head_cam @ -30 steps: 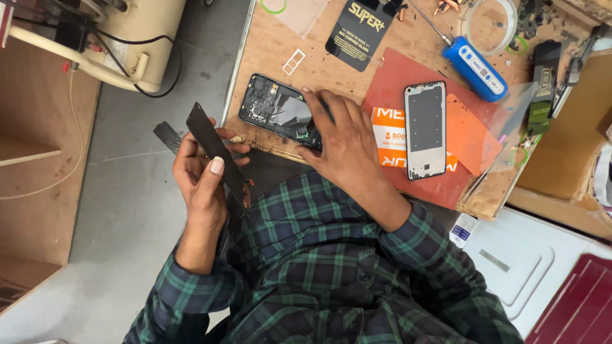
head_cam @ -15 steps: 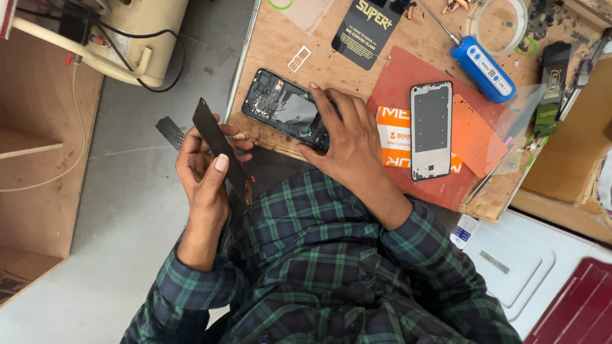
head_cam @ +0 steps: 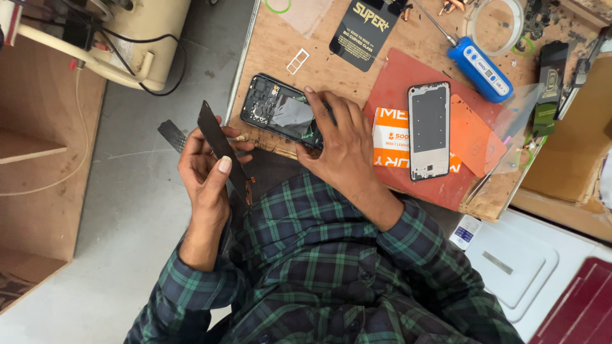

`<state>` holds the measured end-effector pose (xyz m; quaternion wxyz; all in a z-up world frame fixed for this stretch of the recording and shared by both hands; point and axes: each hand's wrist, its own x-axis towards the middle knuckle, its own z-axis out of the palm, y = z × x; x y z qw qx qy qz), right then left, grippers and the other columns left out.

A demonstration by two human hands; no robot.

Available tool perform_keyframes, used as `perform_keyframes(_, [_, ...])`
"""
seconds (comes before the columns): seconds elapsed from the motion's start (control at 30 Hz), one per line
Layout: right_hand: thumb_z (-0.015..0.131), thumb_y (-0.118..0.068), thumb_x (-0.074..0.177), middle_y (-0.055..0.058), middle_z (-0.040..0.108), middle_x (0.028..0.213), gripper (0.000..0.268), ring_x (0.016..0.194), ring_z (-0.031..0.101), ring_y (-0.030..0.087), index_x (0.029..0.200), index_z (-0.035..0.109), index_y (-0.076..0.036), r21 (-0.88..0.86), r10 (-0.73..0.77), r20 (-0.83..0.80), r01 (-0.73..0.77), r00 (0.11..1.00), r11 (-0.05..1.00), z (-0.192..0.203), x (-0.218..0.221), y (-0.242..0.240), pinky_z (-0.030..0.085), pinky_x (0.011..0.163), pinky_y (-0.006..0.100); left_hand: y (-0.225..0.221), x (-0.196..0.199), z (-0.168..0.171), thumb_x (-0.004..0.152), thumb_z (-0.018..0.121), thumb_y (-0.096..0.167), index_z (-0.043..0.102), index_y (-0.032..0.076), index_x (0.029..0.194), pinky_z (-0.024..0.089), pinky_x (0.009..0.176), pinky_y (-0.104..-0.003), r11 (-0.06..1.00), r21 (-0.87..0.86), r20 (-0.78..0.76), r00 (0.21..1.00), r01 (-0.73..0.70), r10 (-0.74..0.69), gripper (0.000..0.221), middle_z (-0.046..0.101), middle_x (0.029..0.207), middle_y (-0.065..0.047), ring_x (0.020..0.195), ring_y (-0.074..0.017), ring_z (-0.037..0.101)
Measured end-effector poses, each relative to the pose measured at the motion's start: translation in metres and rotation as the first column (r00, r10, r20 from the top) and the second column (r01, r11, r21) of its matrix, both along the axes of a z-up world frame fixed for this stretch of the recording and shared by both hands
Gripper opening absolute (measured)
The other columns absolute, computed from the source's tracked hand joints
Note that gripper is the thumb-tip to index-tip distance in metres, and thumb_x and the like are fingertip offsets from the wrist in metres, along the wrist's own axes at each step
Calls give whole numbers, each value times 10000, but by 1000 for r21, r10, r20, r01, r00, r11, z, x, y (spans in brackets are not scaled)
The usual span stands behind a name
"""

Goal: The person removes a protective film from a smartphone screen assembly and places it on the table. They then pick up the phone's internal chassis, remove a small metal bracket, and set it aside. Finally, they align the screen assembly with the chassis and begin to connect the ribbon cables.

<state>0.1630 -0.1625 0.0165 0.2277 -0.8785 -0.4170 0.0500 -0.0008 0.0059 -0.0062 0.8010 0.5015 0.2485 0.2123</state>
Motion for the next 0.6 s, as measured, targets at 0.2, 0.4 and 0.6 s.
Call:
perform_keyframes(0.2, [895, -278, 744, 156, 505, 1431, 874, 1332, 482, 367, 1487, 475, -91, 134, 67, 56, -74, 996, 988, 6, 7, -27, 395, 1137, 523, -1, 7, 7, 905, 705, 331, 422, -57, 1475, 625, 921, -426, 996, -50, 12, 997, 79, -79, 746, 613, 1274, -199, 1150, -338, 704])
perform_keyframes(0.4, [776, 46, 937, 121, 601, 1189, 356, 1068, 660, 246, 1270, 706, -60, 263, -132, -177, 177, 975, 949, 14, 25, -96, 563, 898, 352, -14, 13, 14, 933, 720, 427, 345, -86, 1573, 553, 1067, -527, 910, -315, 245, 950, 269, -196, 902, 596, 1319, -219, 1212, -396, 659])
perform_keyframes(0.6, [785, 29, 860, 88, 738, 986, 146, 903, 732, 197, 997, 744, -5, 243, -63, -307, 142, 950, 960, 29, 12, -153, 577, 815, 278, -35, 23, 14, 992, 655, 567, 218, -60, 1664, 511, 1126, -548, 706, -507, 487, 840, 495, -239, 1018, 543, 1397, -195, 1335, -420, 575])
